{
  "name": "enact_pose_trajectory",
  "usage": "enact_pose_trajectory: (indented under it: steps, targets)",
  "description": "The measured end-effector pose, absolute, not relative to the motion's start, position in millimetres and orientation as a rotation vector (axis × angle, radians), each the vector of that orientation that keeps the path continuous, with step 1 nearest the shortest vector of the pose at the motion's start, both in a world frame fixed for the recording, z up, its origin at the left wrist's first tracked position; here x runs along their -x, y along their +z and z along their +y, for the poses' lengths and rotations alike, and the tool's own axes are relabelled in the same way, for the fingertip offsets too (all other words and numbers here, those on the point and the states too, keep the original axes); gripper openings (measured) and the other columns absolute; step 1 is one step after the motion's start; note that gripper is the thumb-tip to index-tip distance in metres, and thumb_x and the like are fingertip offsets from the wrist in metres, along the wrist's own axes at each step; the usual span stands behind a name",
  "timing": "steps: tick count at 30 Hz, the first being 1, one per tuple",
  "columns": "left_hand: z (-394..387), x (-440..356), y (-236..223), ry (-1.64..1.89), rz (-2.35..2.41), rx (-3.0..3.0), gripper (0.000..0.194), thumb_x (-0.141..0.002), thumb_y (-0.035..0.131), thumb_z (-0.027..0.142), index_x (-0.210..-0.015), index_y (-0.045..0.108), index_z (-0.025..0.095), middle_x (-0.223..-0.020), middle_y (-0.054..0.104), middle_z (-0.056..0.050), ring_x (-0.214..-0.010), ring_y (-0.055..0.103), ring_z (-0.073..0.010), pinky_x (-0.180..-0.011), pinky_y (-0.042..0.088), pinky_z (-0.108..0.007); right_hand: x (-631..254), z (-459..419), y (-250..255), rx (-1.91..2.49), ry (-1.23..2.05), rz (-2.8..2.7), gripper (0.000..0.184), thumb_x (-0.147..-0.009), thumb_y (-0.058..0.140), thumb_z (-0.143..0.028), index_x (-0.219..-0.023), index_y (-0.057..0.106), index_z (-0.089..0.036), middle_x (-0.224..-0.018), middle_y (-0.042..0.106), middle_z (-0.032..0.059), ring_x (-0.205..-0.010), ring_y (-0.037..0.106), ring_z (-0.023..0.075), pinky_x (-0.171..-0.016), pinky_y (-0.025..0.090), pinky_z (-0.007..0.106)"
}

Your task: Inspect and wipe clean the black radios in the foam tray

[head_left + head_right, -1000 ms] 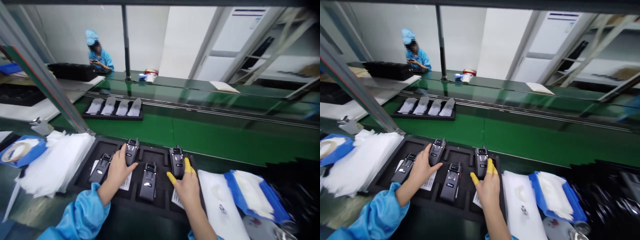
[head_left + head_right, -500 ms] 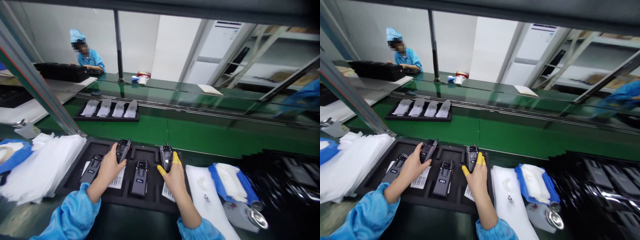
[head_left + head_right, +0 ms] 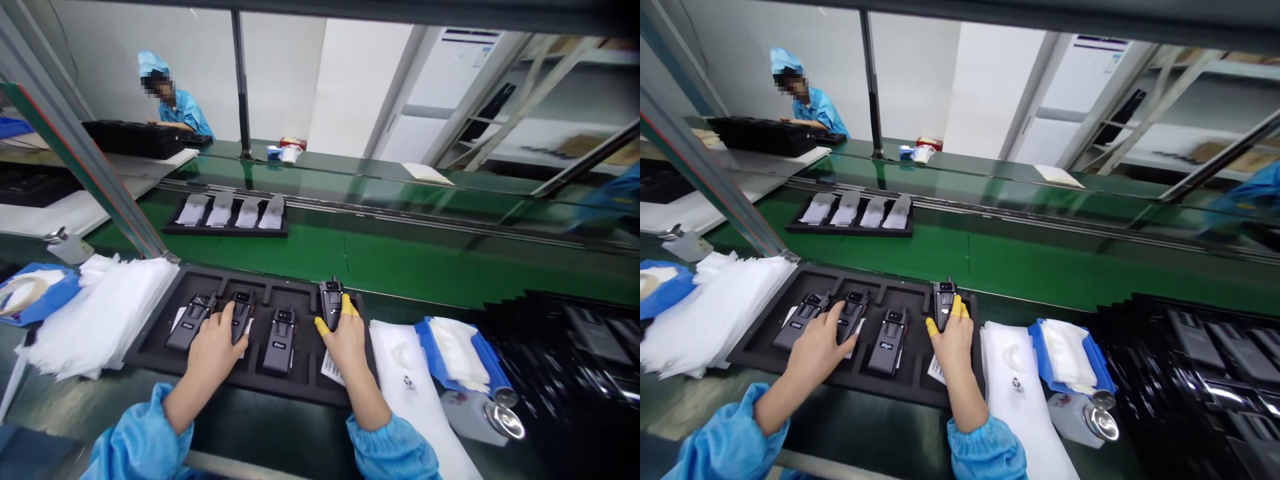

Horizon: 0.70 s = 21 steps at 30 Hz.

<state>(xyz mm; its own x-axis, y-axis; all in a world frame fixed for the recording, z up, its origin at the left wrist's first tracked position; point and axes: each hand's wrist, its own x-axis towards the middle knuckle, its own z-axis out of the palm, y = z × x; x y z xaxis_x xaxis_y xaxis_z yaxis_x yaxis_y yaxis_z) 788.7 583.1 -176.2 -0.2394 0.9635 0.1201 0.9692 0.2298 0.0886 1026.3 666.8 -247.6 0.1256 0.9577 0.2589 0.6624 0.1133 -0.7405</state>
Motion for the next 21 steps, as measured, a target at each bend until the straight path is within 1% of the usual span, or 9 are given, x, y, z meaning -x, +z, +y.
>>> enact_pose_trajectory:
  steps: [3,7,9,11,14,16,18,20,21]
  targets:
    - [585.3,-808.2,-169.5,-0.25,-2.338,1.974,0.056,-0.083,0.056,0.037,-0.131,0.045,0.01,-0.12,0.053,-0.022,-0.106,0.052,-0.0364,-0.085,0.045,-0.044,-1023.9,667.0,-244.2,1.627,0.513,-1.58,0.075,-0.07,0.058,-0.036,-0.134,0.038,-0.002,-0.128,0.048,0.0276,-0.12,0.042,0.0375,-0.099,0.033,0.054]
    - [596.9,-851.0,-167.2,-0.156,-2.314,2.251,0.073,-0.079,0.062,0.046,-0.14,0.037,0.014,-0.105,0.057,-0.018,-0.096,0.058,-0.034,-0.083,0.044,-0.044,-1021.2,667.8,-233.6,1.63,0.583,-1.501,0.082,-0.065,0.063,-0.032,-0.136,0.035,0.001,-0.13,0.046,0.0289,-0.122,0.041,0.0387,-0.102,0.031,0.054]
    - [602.8,-865.5,-169.4,-0.095,-2.385,2.296,0.08,-0.074,0.068,0.039,-0.143,0.033,0.017,-0.103,0.057,-0.019,-0.093,0.06,-0.0366,-0.082,0.044,-0.047,-1021.9,668.7,-228.6,1.616,0.641,-1.445,0.084,-0.062,0.064,-0.028,-0.136,0.036,0.001,-0.127,0.048,0.0284,-0.121,0.043,0.0388,-0.103,0.031,0.054]
    - [608.2,-868.0,-171.1,-0.133,-2.437,2.302,0.081,-0.072,0.067,0.03,-0.143,0.032,0.016,-0.105,0.056,-0.021,-0.091,0.061,-0.0386,-0.08,0.044,-0.049,-1024.4,669.2,-225.4,1.584,0.709,-1.375,0.082,-0.061,0.065,-0.026,-0.136,0.038,-0.003,-0.125,0.051,0.0254,-0.121,0.045,0.0368,-0.103,0.031,0.053]
    - [614.3,-852.9,-169.3,-0.269,-2.505,2.341,0.079,-0.074,0.06,0.029,-0.144,0.027,0.012,-0.109,0.057,-0.022,-0.092,0.063,-0.0351,-0.08,0.047,-0.046,-1028.8,665.7,-221.8,1.495,0.84,-1.248,0.082,-0.064,0.066,-0.031,-0.137,0.036,-0.012,-0.123,0.055,0.0192,-0.117,0.051,0.0301,-0.101,0.038,0.048]
    - [615.1,-839.6,-165.7,-0.641,-2.642,2.416,0.081,-0.075,0.056,0.036,-0.145,0.021,0.012,-0.112,0.057,-0.019,-0.093,0.063,-0.0301,-0.082,0.048,-0.042,-1029.2,658.1,-217.5,1.414,0.938,-1.188,0.078,-0.069,0.065,-0.039,-0.136,0.035,-0.014,-0.119,0.058,0.017,-0.108,0.058,0.0259,-0.094,0.046,0.044]
    - [611.9,-831.4,-161.7,-1.383,-2.762,2.462,0.085,-0.075,0.056,0.044,-0.145,0.016,0.014,-0.115,0.057,-0.015,-0.097,0.062,-0.0269,-0.085,0.048,-0.04,-1026.2,645.5,-210.3,1.289,1.08,-1.122,0.074,-0.072,0.063,-0.044,-0.134,0.035,-0.015,-0.112,0.061,0.0149,-0.099,0.063,0.0235,-0.084,0.052,0.041]
    - [605.5,-830.9,-158.9,-2.214,-2.683,2.355,0.089,-0.074,0.059,0.049,-0.144,0.014,0.017,-0.121,0.054,-0.014,-0.105,0.058,-0.0261,-0.09,0.046,-0.038,-1020.7,629.6,-201.1,1.101,1.284,-0.991,0.074,-0.07,0.067,-0.045,-0.132,0.037,-0.018,-0.107,0.062,0.011,-0.094,0.063,0.0224,-0.079,0.054,0.041]
    - [601.9,-832.9,-158.3,-2.482,-2.592,2.308,0.091,-0.074,0.062,0.05,-0.144,0.014,0.019,-0.125,0.052,-0.013,-0.11,0.056,-0.0259,-0.092,0.045,-0.037,-1017.6,621.3,-196.4,1.002,1.387,-0.91,0.075,-0.068,0.071,-0.044,-0.13,0.037,-0.021,-0.106,0.061,0.009,-0.094,0.063,0.0221,-0.079,0.054,0.041]
